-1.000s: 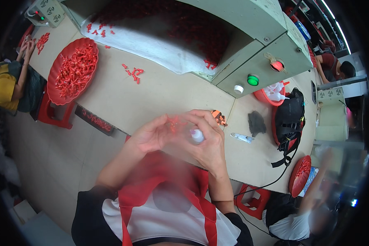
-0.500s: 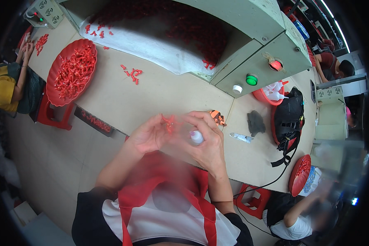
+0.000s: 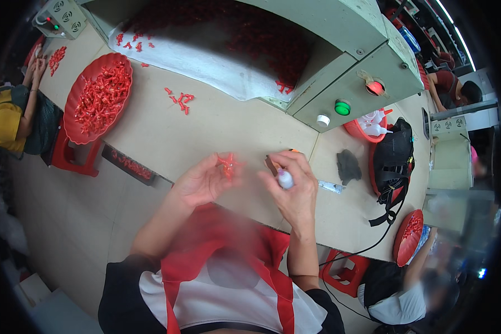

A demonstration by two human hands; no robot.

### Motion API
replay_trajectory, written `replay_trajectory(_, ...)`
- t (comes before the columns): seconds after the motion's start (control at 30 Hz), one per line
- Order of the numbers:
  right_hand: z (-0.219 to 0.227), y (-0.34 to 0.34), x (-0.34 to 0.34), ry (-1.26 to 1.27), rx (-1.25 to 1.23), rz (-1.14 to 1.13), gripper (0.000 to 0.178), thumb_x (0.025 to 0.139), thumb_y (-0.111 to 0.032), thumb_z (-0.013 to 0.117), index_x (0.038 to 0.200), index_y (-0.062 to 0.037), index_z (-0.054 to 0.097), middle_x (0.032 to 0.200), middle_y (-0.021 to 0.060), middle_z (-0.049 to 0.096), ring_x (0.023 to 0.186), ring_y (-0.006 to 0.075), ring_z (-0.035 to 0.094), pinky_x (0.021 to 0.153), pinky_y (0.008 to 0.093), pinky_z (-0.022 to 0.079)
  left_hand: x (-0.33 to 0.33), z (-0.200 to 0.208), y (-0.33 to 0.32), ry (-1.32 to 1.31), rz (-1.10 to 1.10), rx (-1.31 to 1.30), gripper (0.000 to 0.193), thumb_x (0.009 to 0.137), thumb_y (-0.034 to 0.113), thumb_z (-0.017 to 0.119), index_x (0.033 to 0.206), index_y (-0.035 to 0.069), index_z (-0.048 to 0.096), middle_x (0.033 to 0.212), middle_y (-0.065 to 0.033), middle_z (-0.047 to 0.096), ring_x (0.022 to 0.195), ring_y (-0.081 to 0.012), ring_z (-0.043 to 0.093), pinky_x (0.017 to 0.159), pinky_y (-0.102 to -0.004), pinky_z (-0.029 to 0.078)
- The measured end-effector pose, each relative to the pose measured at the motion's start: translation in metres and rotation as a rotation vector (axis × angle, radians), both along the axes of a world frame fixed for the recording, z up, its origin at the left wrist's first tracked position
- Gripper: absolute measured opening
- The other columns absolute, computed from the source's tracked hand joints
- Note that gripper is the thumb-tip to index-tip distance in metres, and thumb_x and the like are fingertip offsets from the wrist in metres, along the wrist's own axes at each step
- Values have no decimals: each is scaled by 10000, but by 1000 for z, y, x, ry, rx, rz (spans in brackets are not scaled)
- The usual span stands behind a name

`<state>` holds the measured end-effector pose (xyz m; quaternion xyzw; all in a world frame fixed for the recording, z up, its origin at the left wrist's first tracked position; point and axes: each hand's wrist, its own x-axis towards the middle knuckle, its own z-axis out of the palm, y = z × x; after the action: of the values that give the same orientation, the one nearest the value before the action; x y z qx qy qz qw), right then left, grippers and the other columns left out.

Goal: The person applies glue from a bottle to small red plastic components, then attaches them to a base object.

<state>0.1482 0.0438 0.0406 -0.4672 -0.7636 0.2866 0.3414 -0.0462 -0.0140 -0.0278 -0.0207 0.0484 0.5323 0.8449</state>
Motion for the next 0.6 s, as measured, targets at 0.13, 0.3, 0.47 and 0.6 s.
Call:
replay_trajectory(0.13, -6, 4, 14, -264, -134, -245, 223, 679, -129, 708, 866, -24, 645, 884, 106, 610, 712, 254, 608, 654, 326, 477, 2, -1, -1, 20, 38, -79, 403, 872, 316, 551, 1139, 22, 488, 1046, -203, 518, 940, -352, 589, 746, -308, 565)
replay_trajectory(0.3, -23, 10, 18, -328, -126, -218, 196, 696, -121, 686, 855, -16, 643, 815, 109, 610, 672, 260, 604, 641, 330, 474, 5, 0, 0, 17, 12, -100, 403, 874, 311, 549, 1137, 14, 479, 1036, -196, 522, 954, -355, 586, 751, -306, 564)
replay_trajectory(0.47, -19, 8, 21, 363, -295, -89, 180, 700, -64, 670, 866, -10, 628, 764, 90, 583, 637, 243, 590, 631, 298, 469, 9, 0, 3, 158, 6, -25, 382, 868, 249, 564, 1143, -2, 482, 1132, -172, 522, 1028, -260, 559, 840, -349, 516)
replay_trajectory(0.6, 21, -2, -9, 262, -209, 220, 218, 667, -71, 688, 879, -51, 639, 830, 86, 604, 706, 259, 604, 623, 298, 490, 23, 25, 1, 432, 125, -8, 389, 847, 172, 584, 1162, -20, 461, 1070, -169, 562, 931, -254, 614, 770, -343, 549)
